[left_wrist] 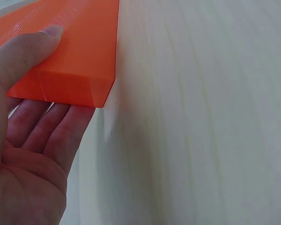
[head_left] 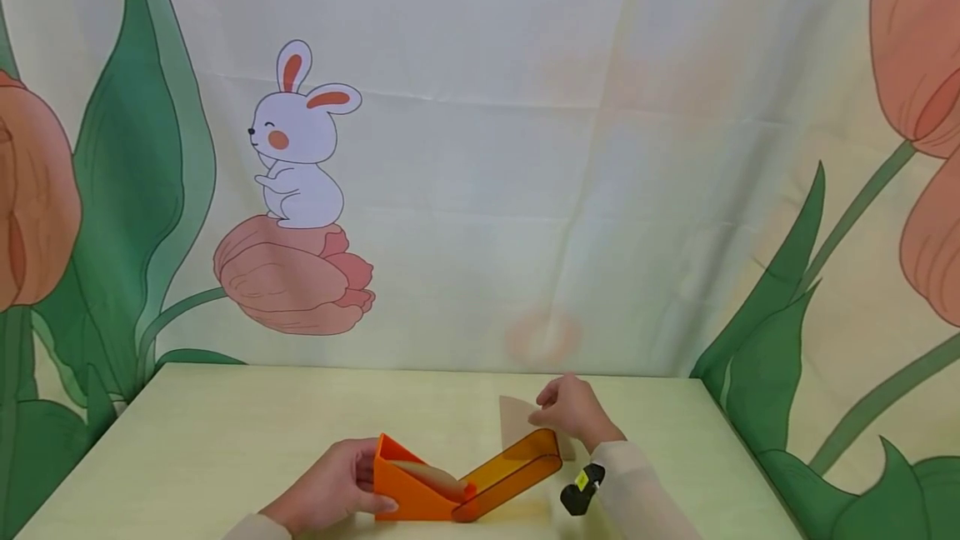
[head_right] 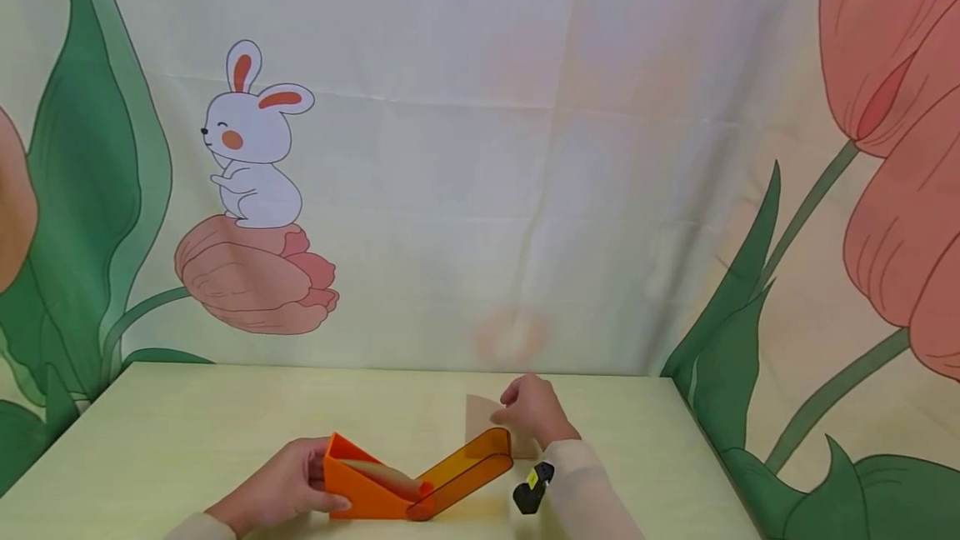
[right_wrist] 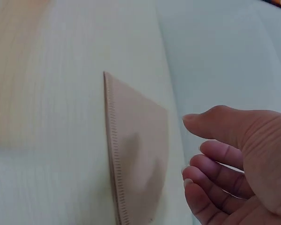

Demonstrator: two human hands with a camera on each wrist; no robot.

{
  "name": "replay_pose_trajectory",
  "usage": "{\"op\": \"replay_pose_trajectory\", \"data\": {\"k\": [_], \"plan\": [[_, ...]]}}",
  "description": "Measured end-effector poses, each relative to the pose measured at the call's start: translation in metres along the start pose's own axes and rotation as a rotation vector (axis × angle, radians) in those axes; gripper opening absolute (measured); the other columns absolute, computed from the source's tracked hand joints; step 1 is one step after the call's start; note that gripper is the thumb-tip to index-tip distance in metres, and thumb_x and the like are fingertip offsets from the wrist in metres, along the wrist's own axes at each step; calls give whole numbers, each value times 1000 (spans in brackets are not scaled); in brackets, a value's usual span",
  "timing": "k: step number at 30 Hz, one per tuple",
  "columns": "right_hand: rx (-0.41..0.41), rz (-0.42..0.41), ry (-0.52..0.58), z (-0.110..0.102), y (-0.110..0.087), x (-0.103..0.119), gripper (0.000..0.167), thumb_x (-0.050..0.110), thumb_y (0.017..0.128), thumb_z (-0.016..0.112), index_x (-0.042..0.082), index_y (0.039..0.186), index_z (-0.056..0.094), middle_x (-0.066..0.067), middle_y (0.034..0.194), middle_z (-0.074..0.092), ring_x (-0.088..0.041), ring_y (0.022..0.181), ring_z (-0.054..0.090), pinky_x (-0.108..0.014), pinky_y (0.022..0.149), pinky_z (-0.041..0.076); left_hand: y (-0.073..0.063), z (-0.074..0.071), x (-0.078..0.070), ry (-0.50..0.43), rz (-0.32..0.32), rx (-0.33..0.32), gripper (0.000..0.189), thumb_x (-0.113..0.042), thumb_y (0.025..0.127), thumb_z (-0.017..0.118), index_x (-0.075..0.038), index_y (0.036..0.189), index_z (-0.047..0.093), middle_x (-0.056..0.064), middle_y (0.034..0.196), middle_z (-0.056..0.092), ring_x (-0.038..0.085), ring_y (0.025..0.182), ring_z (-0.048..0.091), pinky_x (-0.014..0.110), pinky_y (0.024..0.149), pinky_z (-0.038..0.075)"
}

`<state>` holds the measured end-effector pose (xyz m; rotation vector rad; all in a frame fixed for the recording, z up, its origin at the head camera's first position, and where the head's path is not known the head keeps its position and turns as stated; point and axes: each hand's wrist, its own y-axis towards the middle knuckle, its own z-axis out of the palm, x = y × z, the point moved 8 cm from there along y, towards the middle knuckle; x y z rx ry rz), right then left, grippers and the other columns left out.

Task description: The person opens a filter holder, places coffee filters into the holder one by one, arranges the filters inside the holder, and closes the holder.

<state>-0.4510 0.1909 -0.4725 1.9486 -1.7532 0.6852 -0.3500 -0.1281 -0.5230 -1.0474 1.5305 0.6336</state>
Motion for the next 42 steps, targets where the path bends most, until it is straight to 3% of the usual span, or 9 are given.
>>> {"op": "replay_pose_trajectory", "data": {"k": [6, 15, 22, 27, 36, 42], "plan": [[14, 78, -5, 10, 4, -9, 39, 22, 78, 89, 2, 106, 70, -6, 94, 66, -21, 82, 58, -37, 80, 58, 0, 0, -1, 3, 5, 2, 52, -18, 81, 86, -9, 128, 66, 5, 121, 73, 22, 102, 69, 40, 98, 60], [58, 100, -61, 25, 11, -17, 67, 35, 70, 95, -1, 117, 64, -10, 108, 67, -26, 96, 58, -48, 98, 54, -1, 0, -2, -13, 3, 4, 50, -16, 81, 86, -9, 127, 66, 5, 121, 73, 22, 103, 70, 39, 97, 60], [63, 158, -74, 31, 14, -24, 71, 40, 67, 96, 1, 116, 65, -12, 111, 67, -27, 98, 59, -49, 100, 54, -1, -1, -2, 0, 4, 1, 50, -16, 81, 86, -9, 126, 66, 5, 120, 74, 22, 102, 70, 40, 97, 60], [58, 157, -114, 31, 15, -24, 73, 43, 66, 96, 0, 117, 66, -12, 110, 67, -28, 98, 59, -50, 98, 55, -1, 0, -3, 1, 6, 4, 49, -16, 81, 86, -10, 126, 67, 4, 120, 74, 22, 102, 70, 40, 97, 60], [62, 161, -99, 33, 21, -33, 68, 35, 69, 96, -2, 118, 67, -14, 112, 68, -29, 98, 62, -50, 96, 58, -2, 1, -3, -9, 19, 3, 49, -16, 81, 86, -10, 126, 67, 5, 121, 74, 22, 103, 70, 39, 96, 60], [64, 153, -88, 32, 22, -32, 68, 33, 69, 96, -2, 117, 63, -13, 112, 67, -28, 100, 60, -50, 101, 54, -1, 1, -3, -8, 20, 4, 49, -17, 81, 86, -11, 125, 67, 4, 120, 74, 22, 103, 70, 39, 97, 60]]}}
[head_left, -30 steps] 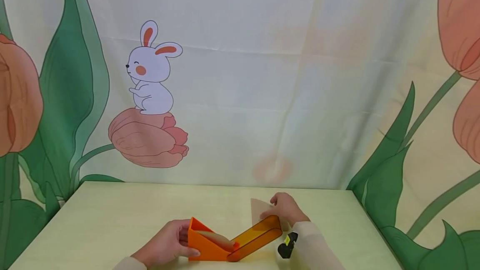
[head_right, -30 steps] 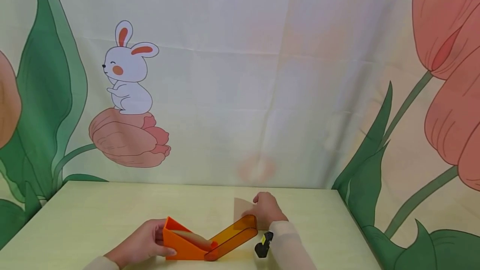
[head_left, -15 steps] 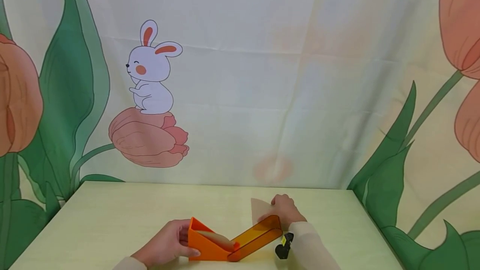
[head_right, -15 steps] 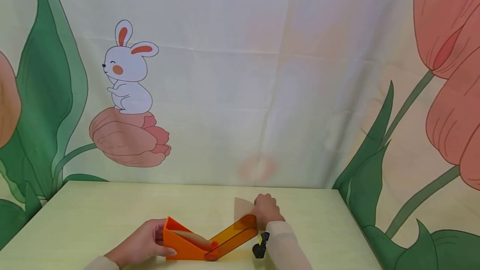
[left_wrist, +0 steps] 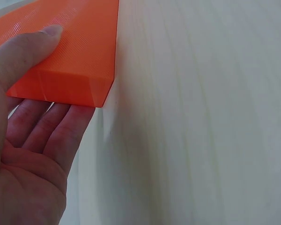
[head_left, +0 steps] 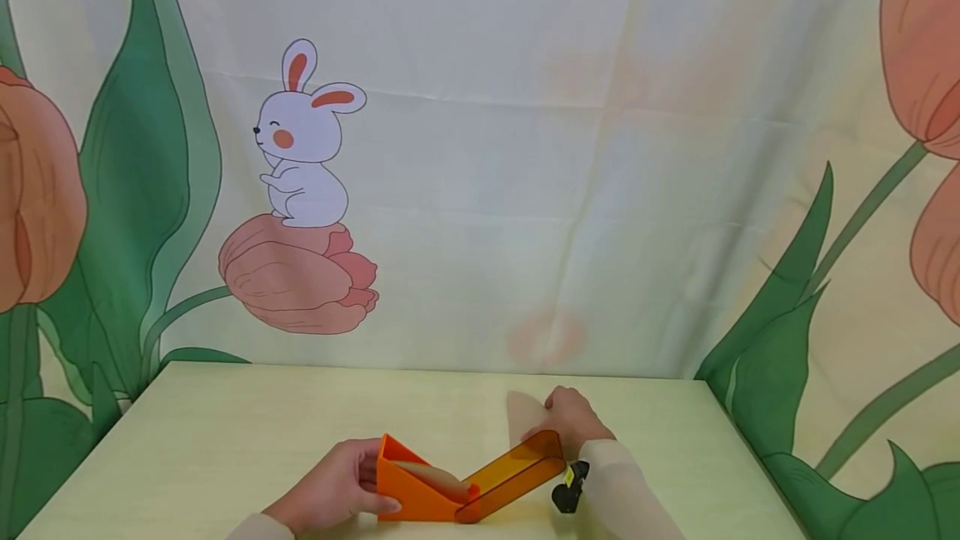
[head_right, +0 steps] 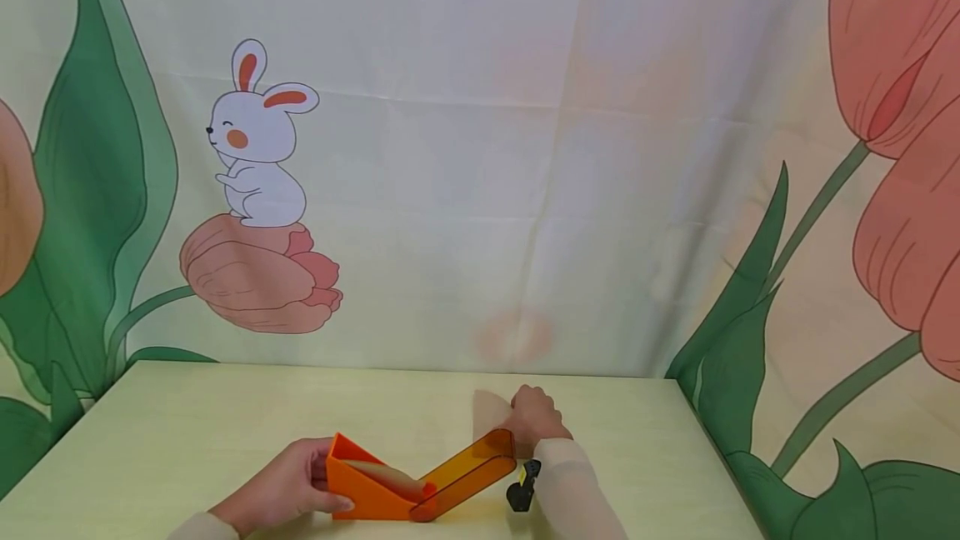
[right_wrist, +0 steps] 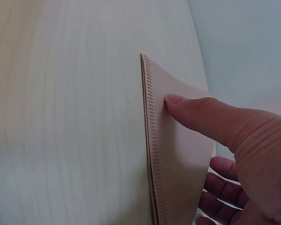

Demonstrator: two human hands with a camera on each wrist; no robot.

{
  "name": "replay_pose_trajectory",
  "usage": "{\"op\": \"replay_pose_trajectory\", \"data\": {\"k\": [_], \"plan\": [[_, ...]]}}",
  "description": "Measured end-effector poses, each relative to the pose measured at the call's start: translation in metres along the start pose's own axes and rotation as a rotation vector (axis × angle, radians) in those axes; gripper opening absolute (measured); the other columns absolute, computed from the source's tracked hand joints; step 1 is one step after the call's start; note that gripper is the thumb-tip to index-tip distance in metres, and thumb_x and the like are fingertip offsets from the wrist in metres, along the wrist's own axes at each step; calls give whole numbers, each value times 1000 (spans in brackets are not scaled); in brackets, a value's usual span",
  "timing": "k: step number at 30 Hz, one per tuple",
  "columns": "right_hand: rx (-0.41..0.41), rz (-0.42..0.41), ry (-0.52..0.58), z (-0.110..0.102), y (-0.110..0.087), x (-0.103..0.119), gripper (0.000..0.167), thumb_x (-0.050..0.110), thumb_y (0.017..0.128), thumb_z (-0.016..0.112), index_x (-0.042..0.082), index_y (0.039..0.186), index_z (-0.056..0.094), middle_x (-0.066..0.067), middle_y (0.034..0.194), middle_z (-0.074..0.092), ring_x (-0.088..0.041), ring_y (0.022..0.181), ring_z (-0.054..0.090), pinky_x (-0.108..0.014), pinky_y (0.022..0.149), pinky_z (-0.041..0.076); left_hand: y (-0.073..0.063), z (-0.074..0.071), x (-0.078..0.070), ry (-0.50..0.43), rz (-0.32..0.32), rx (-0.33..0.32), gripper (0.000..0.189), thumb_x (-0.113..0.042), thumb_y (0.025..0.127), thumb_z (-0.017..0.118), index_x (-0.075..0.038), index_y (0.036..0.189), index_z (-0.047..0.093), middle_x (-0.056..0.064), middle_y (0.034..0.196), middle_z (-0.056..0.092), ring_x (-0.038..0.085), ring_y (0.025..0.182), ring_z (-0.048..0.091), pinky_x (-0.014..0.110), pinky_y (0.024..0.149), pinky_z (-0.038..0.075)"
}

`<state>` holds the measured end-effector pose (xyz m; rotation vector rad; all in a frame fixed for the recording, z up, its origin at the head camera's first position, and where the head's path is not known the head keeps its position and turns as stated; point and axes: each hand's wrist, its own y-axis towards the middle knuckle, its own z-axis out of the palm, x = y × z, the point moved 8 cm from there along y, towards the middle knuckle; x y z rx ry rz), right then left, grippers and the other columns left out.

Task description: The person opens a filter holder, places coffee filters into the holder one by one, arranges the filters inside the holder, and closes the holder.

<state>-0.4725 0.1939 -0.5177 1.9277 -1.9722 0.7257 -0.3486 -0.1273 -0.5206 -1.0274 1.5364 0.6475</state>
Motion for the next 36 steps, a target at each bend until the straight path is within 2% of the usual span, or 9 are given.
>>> {"op": "replay_pose_trajectory", "data": {"k": [10, 22, 30, 36], "plan": [[0, -33, 1, -1, 0, 3, 65, 32, 69, 97, 0, 116, 65, -11, 111, 69, -27, 99, 61, -49, 99, 55, 0, -1, 1, 6, -8, -11, 50, -17, 80, 87, -10, 126, 67, 4, 120, 74, 22, 103, 70, 40, 97, 60], [-55, -33, -66, -5, -1, 8, 75, 38, 67, 97, 1, 123, 61, -15, 118, 67, -32, 102, 61, -56, 99, 52, 0, -4, 2, 13, 22, -11, 51, -18, 81, 87, -10, 127, 67, 5, 121, 74, 22, 103, 71, 39, 97, 60], [-54, -21, -30, -1, 1, 5, 77, 35, 66, 98, 3, 124, 58, -14, 120, 67, -32, 104, 60, -57, 99, 49, 0, -2, 5, 3, -7, -16, 51, -18, 81, 87, -10, 127, 66, 4, 121, 74, 22, 103, 70, 40, 98, 60], [-42, -48, 1, -2, -2, 7, 69, 30, 67, 98, 5, 120, 60, -9, 113, 69, -27, 98, 61, -51, 97, 54, 0, -2, 3, 13, -12, -21, 51, -17, 80, 87, -10, 127, 67, 4, 120, 74, 22, 102, 69, 41, 98, 59]]}}
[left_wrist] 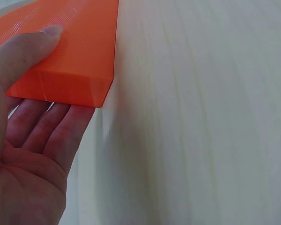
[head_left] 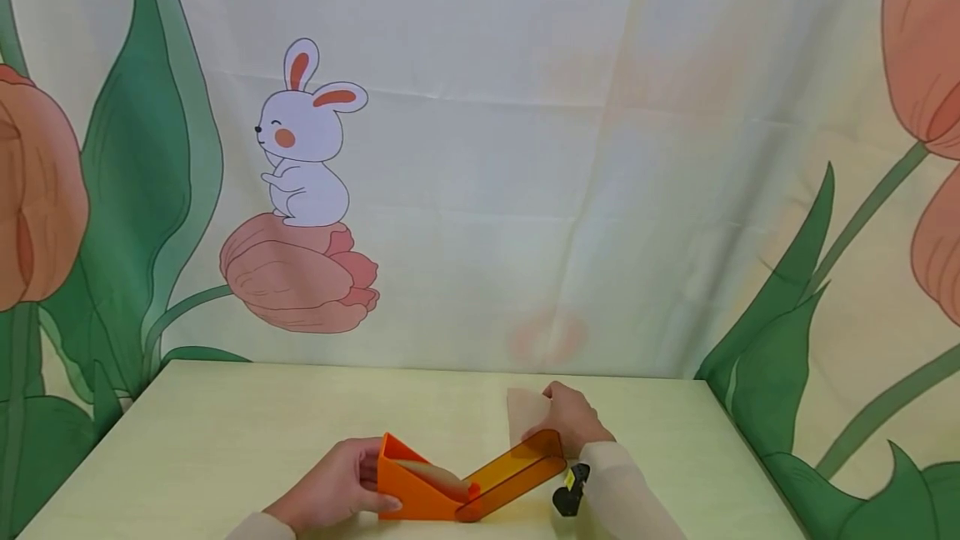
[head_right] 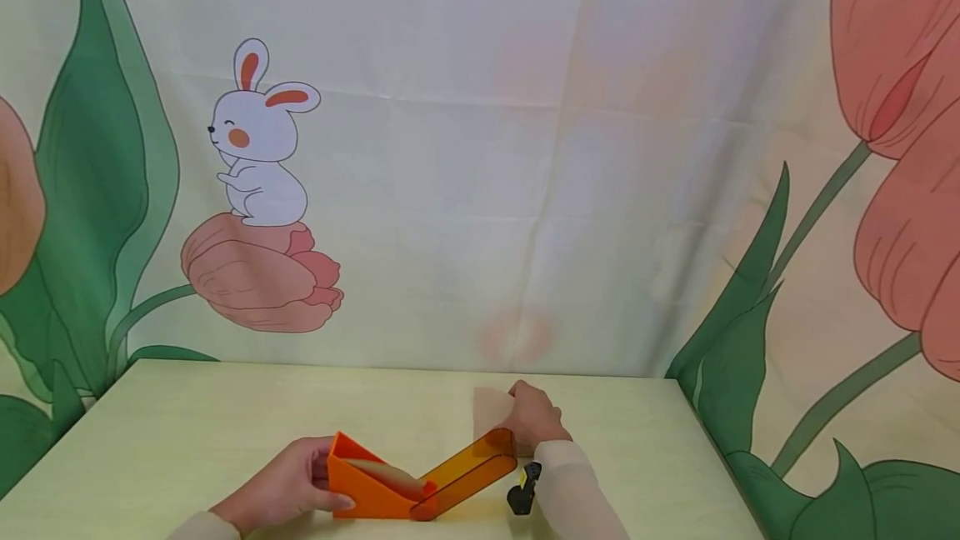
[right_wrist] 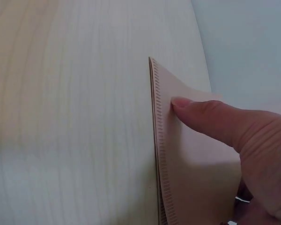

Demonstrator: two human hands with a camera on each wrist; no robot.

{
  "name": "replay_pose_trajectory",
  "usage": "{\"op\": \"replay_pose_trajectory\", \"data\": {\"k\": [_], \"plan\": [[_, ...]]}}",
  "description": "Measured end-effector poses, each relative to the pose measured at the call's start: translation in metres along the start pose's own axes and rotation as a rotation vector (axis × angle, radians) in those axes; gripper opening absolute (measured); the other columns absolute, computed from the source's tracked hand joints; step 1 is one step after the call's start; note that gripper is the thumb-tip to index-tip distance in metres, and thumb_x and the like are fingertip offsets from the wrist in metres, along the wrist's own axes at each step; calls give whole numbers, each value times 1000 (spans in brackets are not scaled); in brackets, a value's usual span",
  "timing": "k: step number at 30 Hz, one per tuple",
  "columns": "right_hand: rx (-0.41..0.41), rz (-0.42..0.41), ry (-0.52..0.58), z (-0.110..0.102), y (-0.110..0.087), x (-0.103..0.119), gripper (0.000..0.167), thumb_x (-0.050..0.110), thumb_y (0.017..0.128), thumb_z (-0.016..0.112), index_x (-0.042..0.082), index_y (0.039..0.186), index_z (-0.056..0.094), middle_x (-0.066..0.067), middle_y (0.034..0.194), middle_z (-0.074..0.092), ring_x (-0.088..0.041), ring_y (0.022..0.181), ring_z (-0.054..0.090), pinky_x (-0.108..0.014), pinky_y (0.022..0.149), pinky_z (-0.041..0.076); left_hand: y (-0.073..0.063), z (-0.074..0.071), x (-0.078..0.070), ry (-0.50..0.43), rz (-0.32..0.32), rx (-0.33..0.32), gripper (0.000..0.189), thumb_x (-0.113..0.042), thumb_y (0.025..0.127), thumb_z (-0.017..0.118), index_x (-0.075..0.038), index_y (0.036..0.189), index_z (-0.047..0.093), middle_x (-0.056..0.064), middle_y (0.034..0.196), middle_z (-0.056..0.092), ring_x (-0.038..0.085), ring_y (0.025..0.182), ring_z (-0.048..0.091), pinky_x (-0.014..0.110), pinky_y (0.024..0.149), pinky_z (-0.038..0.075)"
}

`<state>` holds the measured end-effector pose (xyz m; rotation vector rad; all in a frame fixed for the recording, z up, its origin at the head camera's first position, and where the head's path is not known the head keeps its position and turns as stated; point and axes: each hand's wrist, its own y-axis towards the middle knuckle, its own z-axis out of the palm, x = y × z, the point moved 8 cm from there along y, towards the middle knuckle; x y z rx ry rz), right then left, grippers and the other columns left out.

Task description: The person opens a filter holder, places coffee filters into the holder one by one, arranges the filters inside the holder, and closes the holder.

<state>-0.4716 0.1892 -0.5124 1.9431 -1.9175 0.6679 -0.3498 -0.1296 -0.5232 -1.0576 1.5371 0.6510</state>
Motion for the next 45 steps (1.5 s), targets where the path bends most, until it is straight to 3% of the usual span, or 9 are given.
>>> {"op": "replay_pose_trajectory", "data": {"k": [7, 11, 16, 25, 35, 45], "plan": [[0, -3, 73, -5, -2, 1, 52, 15, 74, 92, 5, 116, 63, -9, 108, 68, -26, 94, 59, -46, 94, 58, 1, 0, -1, 2, 1, 0, 50, -17, 81, 87, -10, 126, 67, 4, 120, 73, 22, 102, 69, 41, 98, 59], [5, 7, 114, -6, -1, -7, 31, 14, 78, 88, 9, 100, 67, -6, 95, 66, -24, 87, 58, -38, 79, 57, 1, 0, 0, 1, -1, -1, 51, -17, 80, 87, -10, 126, 67, 4, 120, 73, 22, 102, 69, 40, 98, 60], [12, -27, 99, -13, 2, -11, 13, 19, 81, 81, 13, 78, 70, -2, 76, 64, -22, 77, 56, -31, 65, 48, 0, -1, 1, -2, -3, -1, 51, -18, 80, 87, -10, 127, 67, 4, 120, 74, 22, 102, 69, 40, 98, 60], [65, -8, 134, -32, -2, -10, 18, 34, 83, 82, 19, 76, 78, 2, 81, 67, -22, 85, 56, -35, 71, 45, -1, -1, 2, 7, -7, -2, 51, -17, 80, 87, -10, 127, 67, 4, 120, 74, 22, 102, 70, 41, 98, 60], [65, -106, 270, -66, -16, 5, 16, 30, 81, 88, 15, 86, 83, 3, 76, 62, -18, 73, 51, -28, 60, 43, 0, -1, 4, 15, -13, -13, 53, -18, 79, 88, -10, 127, 66, 4, 120, 73, 21, 101, 69, 42, 98, 59], [63, -227, 252, -88, -28, 31, 21, 34, 79, 89, 16, 89, 85, 1, 90, 76, -19, 80, 58, -30, 70, 51, 0, -1, 2, 3, -8, -2, 52, -18, 80, 87, -9, 127, 67, 5, 120, 74, 22, 102, 69, 41, 98, 59]]}}
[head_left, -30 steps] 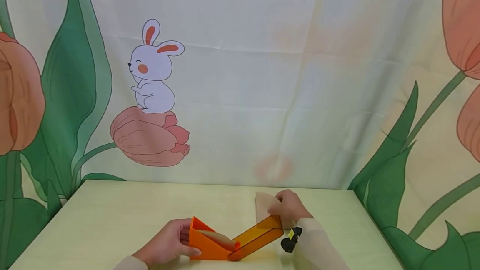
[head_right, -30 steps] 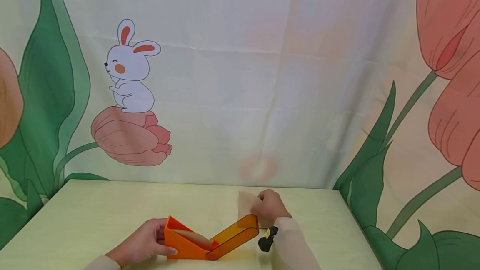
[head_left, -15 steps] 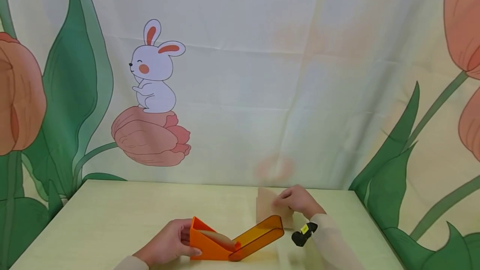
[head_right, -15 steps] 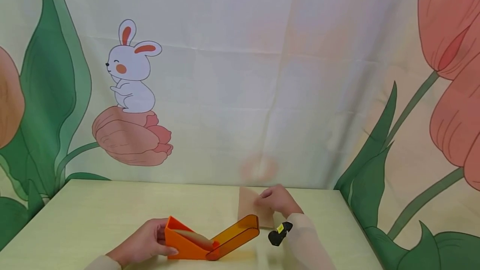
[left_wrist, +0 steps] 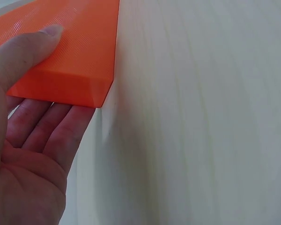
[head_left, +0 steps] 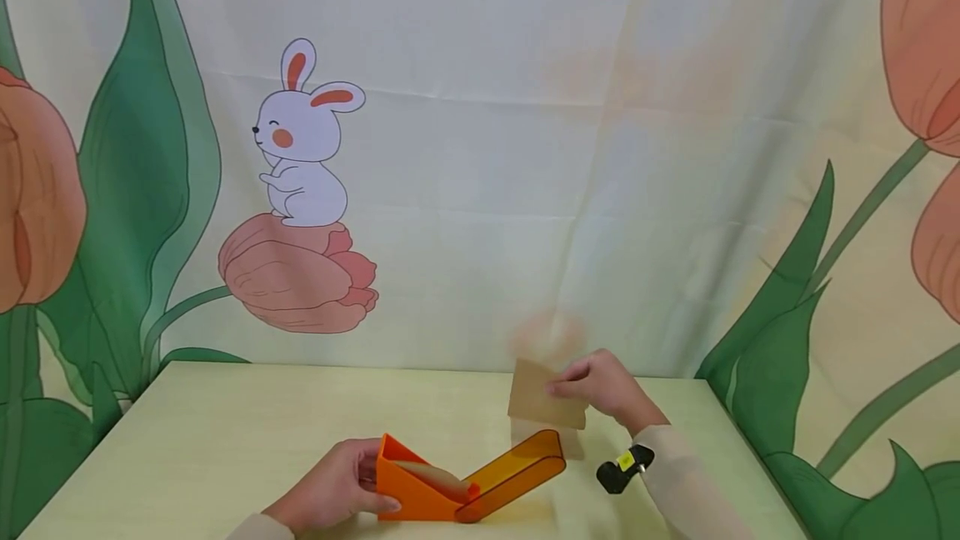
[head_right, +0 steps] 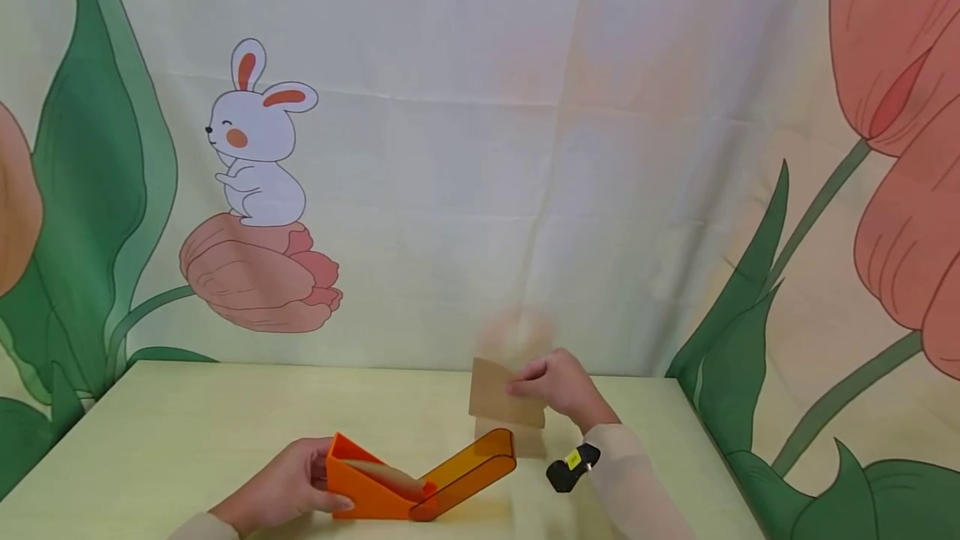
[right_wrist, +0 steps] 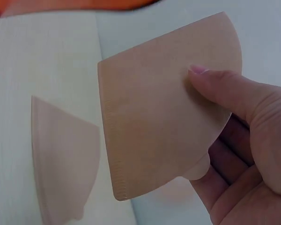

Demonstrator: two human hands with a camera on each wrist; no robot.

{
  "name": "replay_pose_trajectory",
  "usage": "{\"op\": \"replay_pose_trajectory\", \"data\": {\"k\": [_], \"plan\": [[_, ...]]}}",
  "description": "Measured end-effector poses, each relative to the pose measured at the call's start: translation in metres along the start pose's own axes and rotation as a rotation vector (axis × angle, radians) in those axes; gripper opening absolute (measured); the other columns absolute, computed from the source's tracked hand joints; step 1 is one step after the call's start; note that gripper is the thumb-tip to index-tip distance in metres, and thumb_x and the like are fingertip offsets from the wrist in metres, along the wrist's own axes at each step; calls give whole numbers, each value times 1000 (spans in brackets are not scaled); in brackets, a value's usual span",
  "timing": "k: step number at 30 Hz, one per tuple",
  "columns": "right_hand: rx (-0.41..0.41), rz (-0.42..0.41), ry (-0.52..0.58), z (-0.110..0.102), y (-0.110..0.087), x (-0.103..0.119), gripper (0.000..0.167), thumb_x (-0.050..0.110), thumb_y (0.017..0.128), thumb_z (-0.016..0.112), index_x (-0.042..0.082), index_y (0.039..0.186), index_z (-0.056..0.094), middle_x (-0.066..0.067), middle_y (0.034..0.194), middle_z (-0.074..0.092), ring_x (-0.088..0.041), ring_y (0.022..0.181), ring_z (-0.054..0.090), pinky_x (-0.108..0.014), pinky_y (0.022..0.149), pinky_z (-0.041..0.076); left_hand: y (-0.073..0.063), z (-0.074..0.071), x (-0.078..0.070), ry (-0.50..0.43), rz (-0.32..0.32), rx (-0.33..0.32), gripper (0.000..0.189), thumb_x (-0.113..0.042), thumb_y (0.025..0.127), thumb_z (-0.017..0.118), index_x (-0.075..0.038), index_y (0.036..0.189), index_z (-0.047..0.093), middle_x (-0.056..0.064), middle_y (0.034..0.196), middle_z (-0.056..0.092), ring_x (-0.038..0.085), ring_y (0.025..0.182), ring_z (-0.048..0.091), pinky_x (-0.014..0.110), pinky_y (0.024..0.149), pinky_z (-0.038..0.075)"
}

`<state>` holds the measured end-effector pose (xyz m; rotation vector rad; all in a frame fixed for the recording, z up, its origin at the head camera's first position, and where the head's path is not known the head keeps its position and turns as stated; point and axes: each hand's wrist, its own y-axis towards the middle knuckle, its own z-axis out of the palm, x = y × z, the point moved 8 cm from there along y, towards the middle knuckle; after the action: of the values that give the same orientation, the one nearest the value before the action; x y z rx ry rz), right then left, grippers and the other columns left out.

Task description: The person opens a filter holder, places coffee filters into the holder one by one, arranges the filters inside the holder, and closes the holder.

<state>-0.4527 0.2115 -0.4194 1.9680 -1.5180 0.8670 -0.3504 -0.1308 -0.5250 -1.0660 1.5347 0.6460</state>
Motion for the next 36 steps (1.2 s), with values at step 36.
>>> {"op": "replay_pose_trajectory", "data": {"k": [36], "plan": [[178, -276, 148, 56, -42, 136, 13, 20, 85, 85, 10, 94, 84, -6, 91, 80, -12, 76, 68, -27, 74, 59, 3, 0, 0, 2, 42, 22, 52, -20, 80, 88, -11, 126, 68, 5, 120, 74, 22, 104, 71, 40, 97, 60]]}}
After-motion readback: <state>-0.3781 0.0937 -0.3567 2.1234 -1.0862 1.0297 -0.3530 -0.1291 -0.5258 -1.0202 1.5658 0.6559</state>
